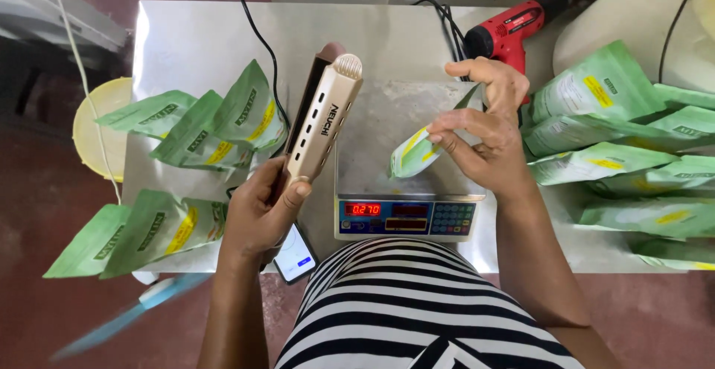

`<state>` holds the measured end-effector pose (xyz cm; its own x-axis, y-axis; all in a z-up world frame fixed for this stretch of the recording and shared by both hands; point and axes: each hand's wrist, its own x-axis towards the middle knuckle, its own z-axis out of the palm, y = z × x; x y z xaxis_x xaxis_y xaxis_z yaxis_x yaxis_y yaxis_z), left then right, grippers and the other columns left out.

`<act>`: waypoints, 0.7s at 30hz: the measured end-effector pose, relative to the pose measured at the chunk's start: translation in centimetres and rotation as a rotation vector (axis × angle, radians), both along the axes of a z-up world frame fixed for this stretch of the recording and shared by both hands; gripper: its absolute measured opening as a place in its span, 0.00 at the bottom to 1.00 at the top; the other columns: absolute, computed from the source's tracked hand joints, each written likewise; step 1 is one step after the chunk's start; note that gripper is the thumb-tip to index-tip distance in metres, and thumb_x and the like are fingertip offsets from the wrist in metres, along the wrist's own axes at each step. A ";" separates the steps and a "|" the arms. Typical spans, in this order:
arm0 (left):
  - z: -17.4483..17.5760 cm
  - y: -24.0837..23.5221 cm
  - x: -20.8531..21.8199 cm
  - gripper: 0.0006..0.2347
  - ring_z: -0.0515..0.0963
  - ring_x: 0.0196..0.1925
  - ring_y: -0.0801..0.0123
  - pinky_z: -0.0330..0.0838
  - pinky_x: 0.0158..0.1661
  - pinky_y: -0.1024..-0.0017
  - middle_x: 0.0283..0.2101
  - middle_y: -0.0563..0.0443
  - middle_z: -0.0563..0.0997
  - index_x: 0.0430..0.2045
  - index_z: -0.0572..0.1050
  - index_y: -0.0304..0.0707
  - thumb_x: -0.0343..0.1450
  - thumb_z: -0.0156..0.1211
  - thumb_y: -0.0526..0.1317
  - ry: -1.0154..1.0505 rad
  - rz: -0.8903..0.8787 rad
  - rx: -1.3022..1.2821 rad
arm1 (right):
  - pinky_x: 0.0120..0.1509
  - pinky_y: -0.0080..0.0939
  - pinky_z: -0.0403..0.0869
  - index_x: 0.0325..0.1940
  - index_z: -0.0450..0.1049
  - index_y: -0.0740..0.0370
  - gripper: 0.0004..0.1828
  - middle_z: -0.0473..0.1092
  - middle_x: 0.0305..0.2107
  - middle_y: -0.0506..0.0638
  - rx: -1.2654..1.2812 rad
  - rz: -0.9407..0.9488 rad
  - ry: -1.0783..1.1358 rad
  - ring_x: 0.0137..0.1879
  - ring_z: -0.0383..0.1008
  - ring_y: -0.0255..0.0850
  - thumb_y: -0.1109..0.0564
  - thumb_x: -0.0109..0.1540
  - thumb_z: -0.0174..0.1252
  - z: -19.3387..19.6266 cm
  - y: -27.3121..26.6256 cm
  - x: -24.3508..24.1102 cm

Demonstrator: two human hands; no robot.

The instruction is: The person weighs small green bags on a digital scale and then uses a handheld heating tool to seal the top of each bag.

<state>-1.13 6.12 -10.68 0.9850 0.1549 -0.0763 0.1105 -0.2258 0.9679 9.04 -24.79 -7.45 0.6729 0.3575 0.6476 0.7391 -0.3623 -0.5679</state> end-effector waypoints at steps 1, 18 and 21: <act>0.0 0.1 0.1 0.15 0.71 0.23 0.68 0.67 0.25 0.71 0.19 0.45 0.75 0.43 0.81 0.34 0.68 0.70 0.44 0.000 0.002 -0.007 | 0.79 0.46 0.47 0.40 0.82 0.52 0.01 0.64 0.60 0.58 0.005 -0.013 0.005 0.70 0.51 0.52 0.56 0.65 0.68 0.0 0.1 -0.1; -2.3 2.2 1.3 0.17 0.70 0.21 0.67 0.65 0.23 0.69 0.19 0.42 0.76 0.43 0.81 0.35 0.66 0.72 0.45 -0.031 -0.085 0.046 | 0.80 0.52 0.41 0.41 0.79 0.47 0.07 0.62 0.64 0.57 -0.081 -0.028 0.083 0.74 0.47 0.55 0.45 0.66 0.61 -0.2 0.8 0.0; -1.3 2.1 1.0 0.20 0.67 0.25 0.72 0.63 0.27 0.72 0.23 0.51 0.73 0.45 0.80 0.36 0.66 0.68 0.50 0.040 -0.106 0.075 | 0.81 0.52 0.46 0.56 0.69 0.54 0.25 0.56 0.68 0.62 0.020 -0.097 0.144 0.76 0.48 0.54 0.36 0.65 0.57 -0.4 0.2 0.2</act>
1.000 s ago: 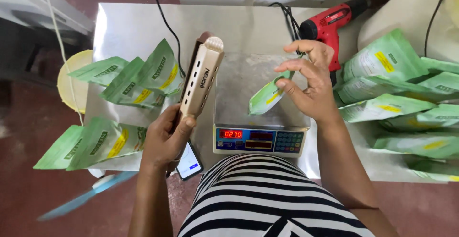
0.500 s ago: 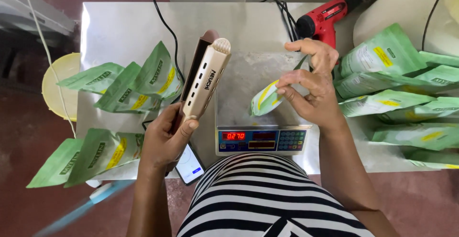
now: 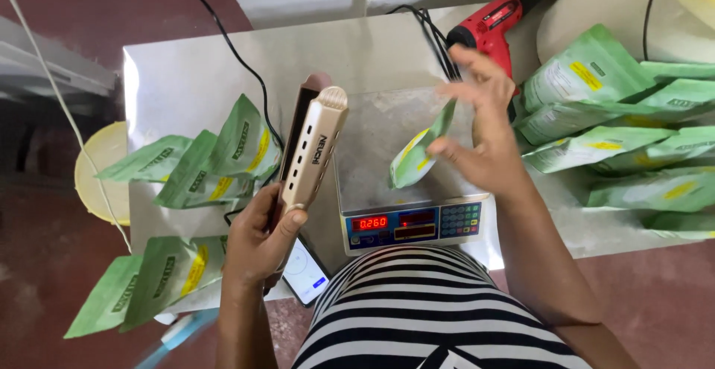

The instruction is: The person weighs small green bags on a digital scale and then uses a handheld heating tool to seal the top of each bag.

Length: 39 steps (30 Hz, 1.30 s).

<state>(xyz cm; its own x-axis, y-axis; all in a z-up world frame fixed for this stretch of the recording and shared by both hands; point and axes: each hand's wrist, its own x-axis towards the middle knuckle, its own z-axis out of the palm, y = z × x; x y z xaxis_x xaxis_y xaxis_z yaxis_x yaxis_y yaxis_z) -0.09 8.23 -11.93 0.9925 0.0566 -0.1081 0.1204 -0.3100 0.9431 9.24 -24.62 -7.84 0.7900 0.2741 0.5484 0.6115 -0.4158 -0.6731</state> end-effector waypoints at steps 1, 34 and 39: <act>0.5 -0.1 -0.2 0.23 0.65 0.30 0.78 0.61 0.32 0.76 0.27 0.61 0.70 0.47 0.79 0.37 0.65 0.63 0.54 0.073 0.003 0.010 | 0.83 0.53 0.52 0.67 0.59 0.61 0.40 0.52 0.69 0.65 0.072 -0.037 0.057 0.78 0.51 0.54 0.28 0.64 0.51 0.1 -0.3 0.0; 1.1 -4.9 1.1 0.15 0.75 0.27 0.64 0.61 0.28 0.75 0.30 0.41 0.79 0.42 0.75 0.31 0.72 0.59 0.47 0.054 -0.031 -0.071 | 0.42 0.29 0.64 0.39 0.70 0.49 0.04 0.67 0.30 0.37 1.249 -0.675 0.131 0.36 0.66 0.30 0.54 0.69 0.56 -18.9 -24.7 -10.3; 2.4 -6.2 1.1 0.15 0.76 0.35 0.64 0.67 0.38 0.71 0.33 0.42 0.79 0.46 0.74 0.32 0.72 0.59 0.46 0.118 0.084 0.075 | 0.41 0.28 0.64 0.37 0.68 0.49 0.06 0.66 0.27 0.38 1.295 -0.683 0.076 0.34 0.65 0.28 0.53 0.69 0.55 -20.2 -25.3 -7.7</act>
